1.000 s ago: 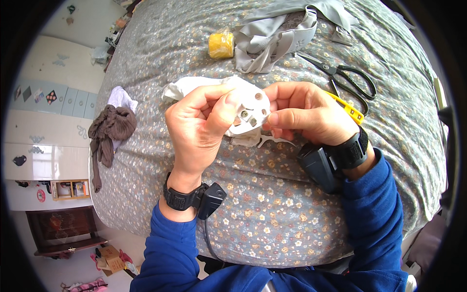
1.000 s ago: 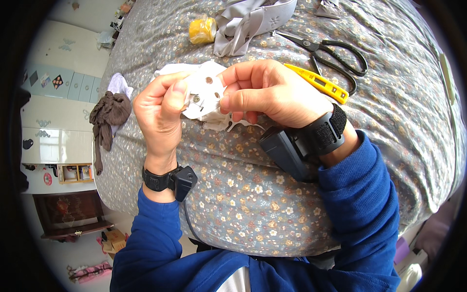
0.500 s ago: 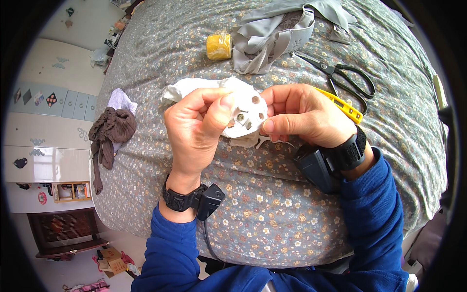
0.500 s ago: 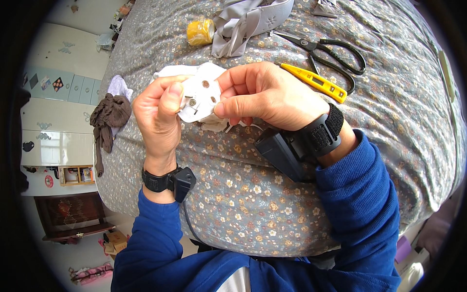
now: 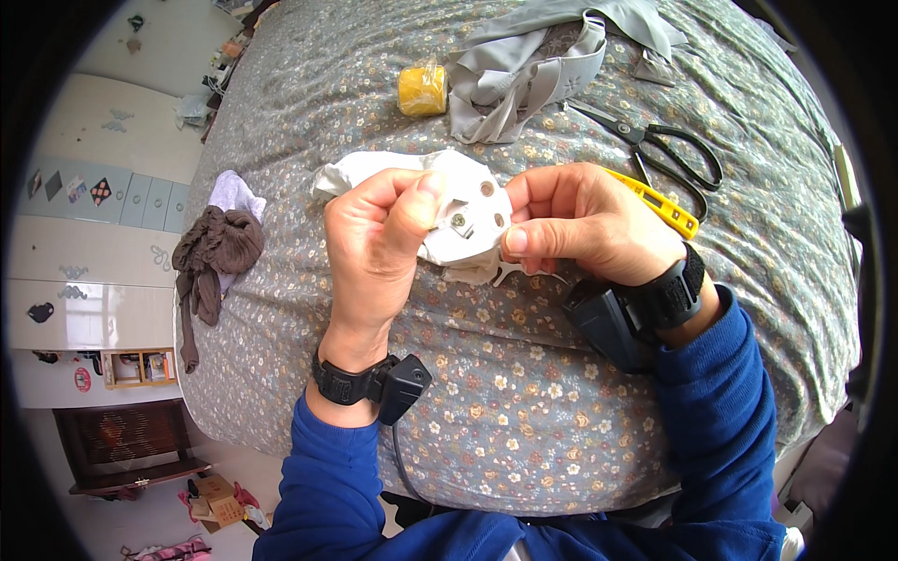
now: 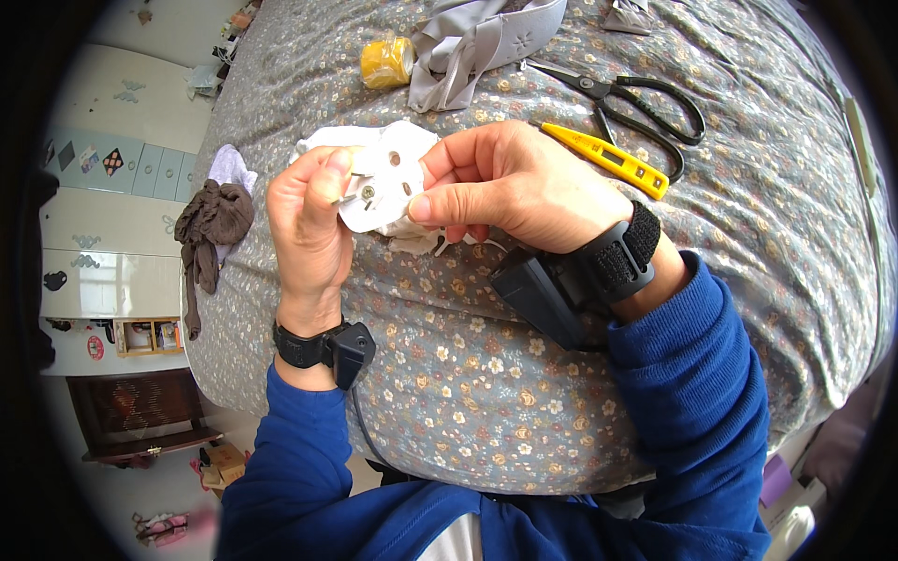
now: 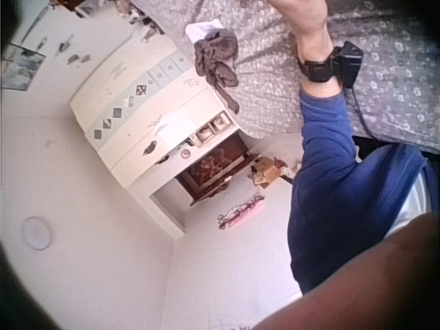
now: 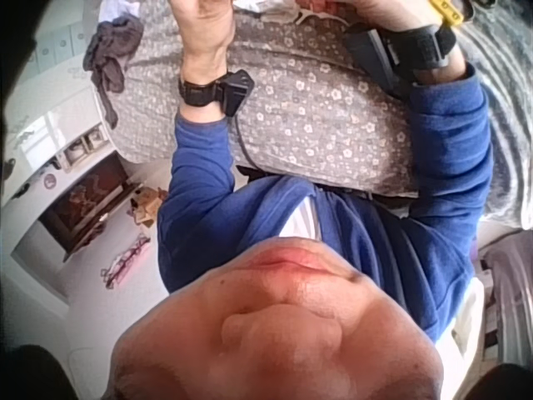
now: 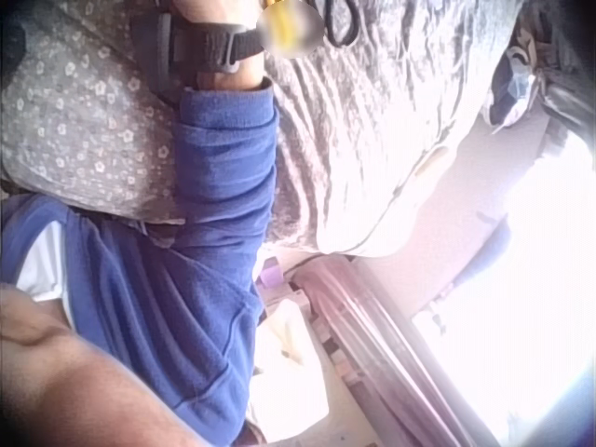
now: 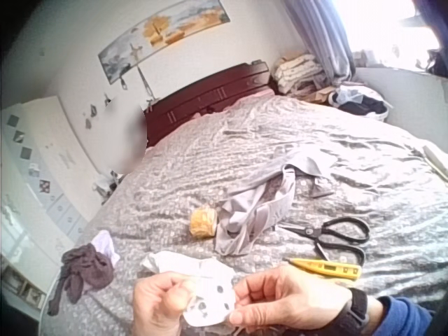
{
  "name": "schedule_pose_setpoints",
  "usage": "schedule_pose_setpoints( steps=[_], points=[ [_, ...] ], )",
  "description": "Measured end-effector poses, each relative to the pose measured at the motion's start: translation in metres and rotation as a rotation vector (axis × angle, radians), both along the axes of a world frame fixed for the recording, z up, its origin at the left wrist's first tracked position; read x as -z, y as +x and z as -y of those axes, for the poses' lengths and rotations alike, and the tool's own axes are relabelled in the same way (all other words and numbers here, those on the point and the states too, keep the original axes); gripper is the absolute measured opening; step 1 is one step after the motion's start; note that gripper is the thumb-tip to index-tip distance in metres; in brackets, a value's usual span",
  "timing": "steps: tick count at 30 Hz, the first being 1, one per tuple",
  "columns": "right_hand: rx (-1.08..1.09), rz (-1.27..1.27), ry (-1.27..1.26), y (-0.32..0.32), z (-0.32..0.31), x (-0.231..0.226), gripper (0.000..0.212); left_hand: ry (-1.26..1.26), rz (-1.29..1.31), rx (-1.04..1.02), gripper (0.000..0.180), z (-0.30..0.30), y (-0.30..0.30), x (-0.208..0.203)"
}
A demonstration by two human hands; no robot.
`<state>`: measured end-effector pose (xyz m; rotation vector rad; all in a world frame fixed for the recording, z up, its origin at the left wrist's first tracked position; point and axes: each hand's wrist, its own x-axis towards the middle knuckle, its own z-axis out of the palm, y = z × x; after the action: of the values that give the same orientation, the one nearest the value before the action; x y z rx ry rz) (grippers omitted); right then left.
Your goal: The person assembles a white electrical plug by inserting metal terminals into the housing and tightening them with a yellow screwdriver. They then attach the cover and retrieve a power strip from a storage area.
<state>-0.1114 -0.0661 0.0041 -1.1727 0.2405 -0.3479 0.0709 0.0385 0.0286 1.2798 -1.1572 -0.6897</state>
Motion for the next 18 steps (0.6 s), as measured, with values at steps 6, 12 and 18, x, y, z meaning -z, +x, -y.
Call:
schedule_pose_setpoints(
  steps=[6,12,18],
  points=[
    [-0.010,0.029,0.014,0.0012,0.0007,0.0015,0.024,-0.077,0.089,0.001,0.016,-0.0025,-0.0010,-0.0015],
    [-0.016,0.036,0.019,-0.0001,0.0001,-0.0004,0.024,-0.087,0.100,0.005,0.016,-0.0029,-0.0022,-0.0030],
    [-0.002,0.011,0.000,-0.0009,0.0000,-0.0024,0.023,-0.081,0.075,0.012,0.020,-0.0021,0.0006,-0.0004]
  ],
)
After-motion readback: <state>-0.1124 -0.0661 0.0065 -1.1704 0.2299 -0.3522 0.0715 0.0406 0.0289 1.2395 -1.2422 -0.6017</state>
